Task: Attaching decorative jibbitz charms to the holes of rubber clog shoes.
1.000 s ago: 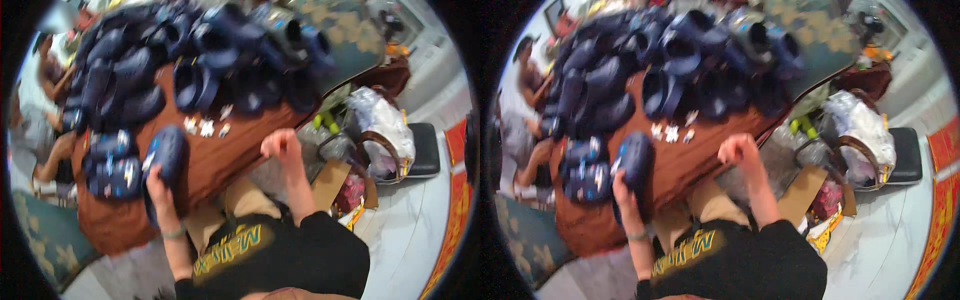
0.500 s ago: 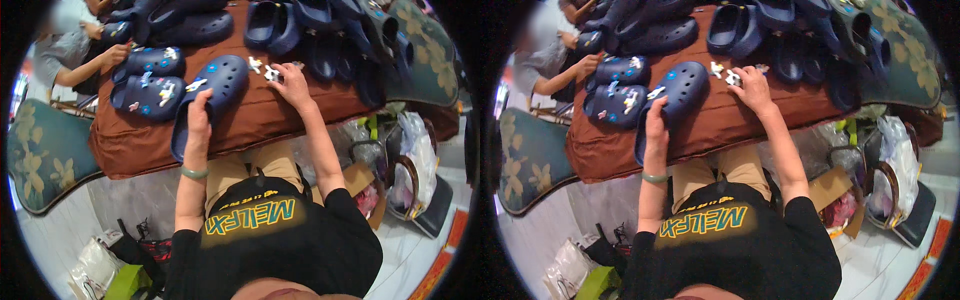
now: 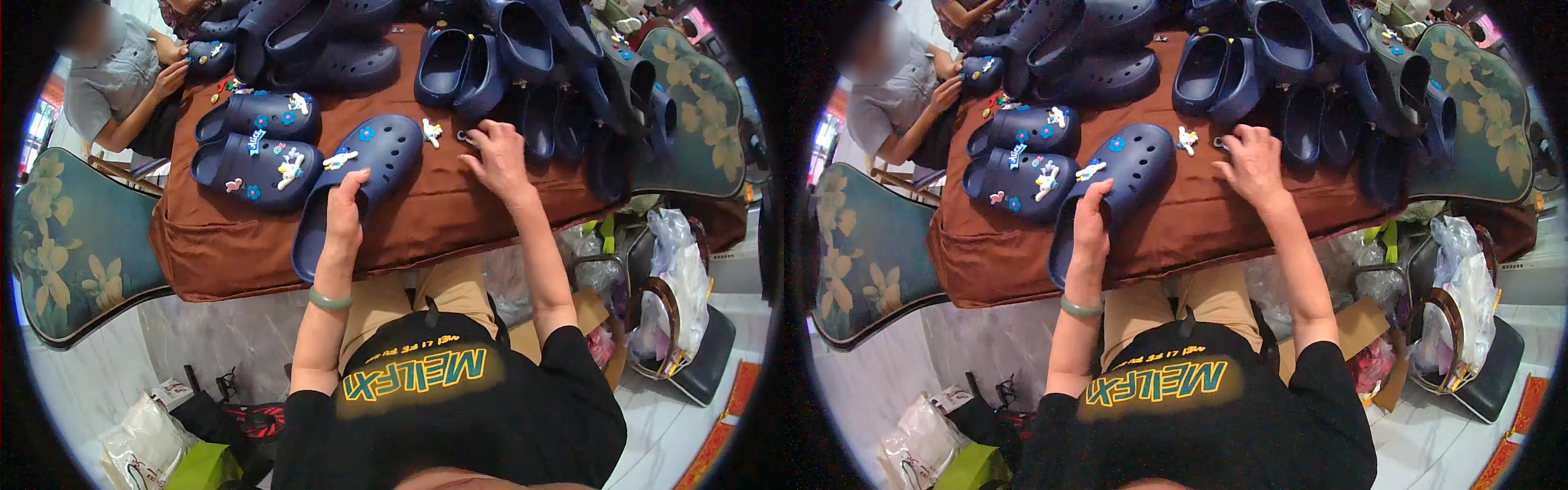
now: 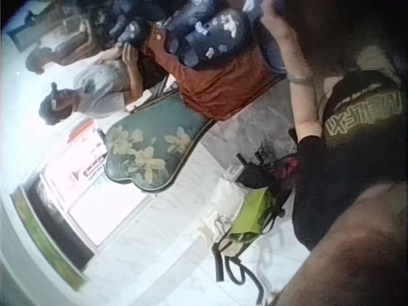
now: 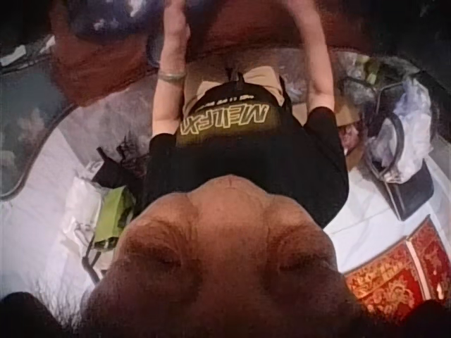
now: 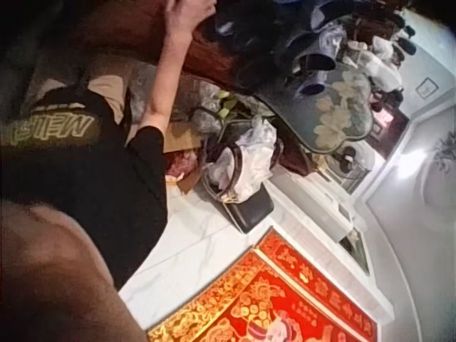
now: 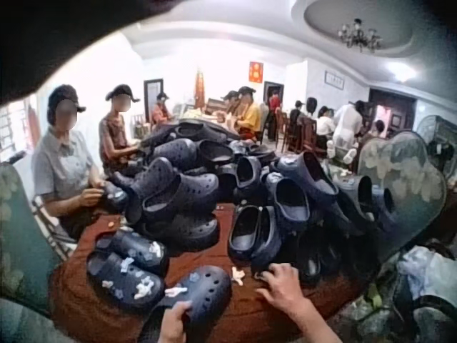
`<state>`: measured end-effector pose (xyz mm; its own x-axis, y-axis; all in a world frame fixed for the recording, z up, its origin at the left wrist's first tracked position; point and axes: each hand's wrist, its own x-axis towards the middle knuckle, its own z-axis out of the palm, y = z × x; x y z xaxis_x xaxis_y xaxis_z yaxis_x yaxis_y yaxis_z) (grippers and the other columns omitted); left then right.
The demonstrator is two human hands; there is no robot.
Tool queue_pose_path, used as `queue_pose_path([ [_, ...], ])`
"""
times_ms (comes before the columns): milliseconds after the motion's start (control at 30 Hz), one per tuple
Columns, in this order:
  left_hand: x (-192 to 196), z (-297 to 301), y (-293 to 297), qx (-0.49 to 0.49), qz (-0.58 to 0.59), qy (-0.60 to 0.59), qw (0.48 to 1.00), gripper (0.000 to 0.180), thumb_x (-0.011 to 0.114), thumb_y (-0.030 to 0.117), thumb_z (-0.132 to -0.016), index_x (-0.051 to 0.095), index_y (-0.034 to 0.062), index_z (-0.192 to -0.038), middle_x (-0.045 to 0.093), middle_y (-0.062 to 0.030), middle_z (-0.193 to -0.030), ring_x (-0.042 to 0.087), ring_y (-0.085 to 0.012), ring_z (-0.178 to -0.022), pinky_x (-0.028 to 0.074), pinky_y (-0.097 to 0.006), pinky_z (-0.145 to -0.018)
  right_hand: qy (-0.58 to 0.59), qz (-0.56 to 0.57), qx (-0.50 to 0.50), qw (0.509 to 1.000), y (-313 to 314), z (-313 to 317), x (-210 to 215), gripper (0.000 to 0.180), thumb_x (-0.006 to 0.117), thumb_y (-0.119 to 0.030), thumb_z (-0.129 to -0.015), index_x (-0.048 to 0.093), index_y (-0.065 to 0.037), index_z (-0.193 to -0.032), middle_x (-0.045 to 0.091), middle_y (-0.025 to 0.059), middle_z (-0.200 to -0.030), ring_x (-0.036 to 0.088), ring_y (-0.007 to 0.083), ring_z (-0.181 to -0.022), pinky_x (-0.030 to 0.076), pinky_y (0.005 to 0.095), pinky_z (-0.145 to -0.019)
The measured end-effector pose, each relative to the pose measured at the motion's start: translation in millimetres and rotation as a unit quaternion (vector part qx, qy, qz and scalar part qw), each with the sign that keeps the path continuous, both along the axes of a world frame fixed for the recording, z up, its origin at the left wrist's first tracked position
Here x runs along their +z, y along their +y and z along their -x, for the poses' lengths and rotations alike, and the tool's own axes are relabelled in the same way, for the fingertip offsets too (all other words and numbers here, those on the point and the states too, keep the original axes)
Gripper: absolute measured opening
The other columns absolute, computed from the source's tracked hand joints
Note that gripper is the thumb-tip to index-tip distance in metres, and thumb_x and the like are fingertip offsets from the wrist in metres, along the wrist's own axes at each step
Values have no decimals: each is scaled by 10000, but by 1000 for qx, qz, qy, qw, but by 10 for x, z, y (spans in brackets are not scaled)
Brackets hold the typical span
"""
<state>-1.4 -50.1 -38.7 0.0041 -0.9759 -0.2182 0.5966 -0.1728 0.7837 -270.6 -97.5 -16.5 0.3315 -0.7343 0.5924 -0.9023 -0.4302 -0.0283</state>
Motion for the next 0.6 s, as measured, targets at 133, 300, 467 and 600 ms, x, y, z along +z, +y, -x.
queue_pose_path([
  [133,76,82,-26,-15,12,22,1000,258,609,180,-836,655,-57,-925,665,-83,-921,639,-156,-836,495,-285,-796,22,-65,38,997,-338,-183,-276,243,612,-150,-807,630,-144,-1050,589,51,-1030,548,270,-950,433,419,-783],
  [300,46,35,-27,-12,5,31,999,247,621,175,-835,659,-55,-917,669,-83,-891,642,-156,-817,502,-285,-784,-17,-159,84,984,-603,-229,-371,248,564,-144,-841,587,-116,-1086,595,90,-1035,556,322,-971,476,445,-813],
  [467,94,56,3,5,32,13,999,242,630,181,-835,659,-45,-914,666,-81,-905,641,-156,-823,501,-285,-790,-102,-216,63,969,-571,-196,-410,193,635,-168,-816,594,-97,-990,615,96,-971,562,317,-977,457,450,-793],
  [600,79,33,9,-3,21,20,1000,239,628,188,-839,658,-32,-929,661,-72,-926,632,-151,-849,494,-286,-806,-159,-228,32,960,-434,-223,-407,209,668,-178,-806,595,-107,-989,659,41,-941,599,270,-934,394,443,-806],
])
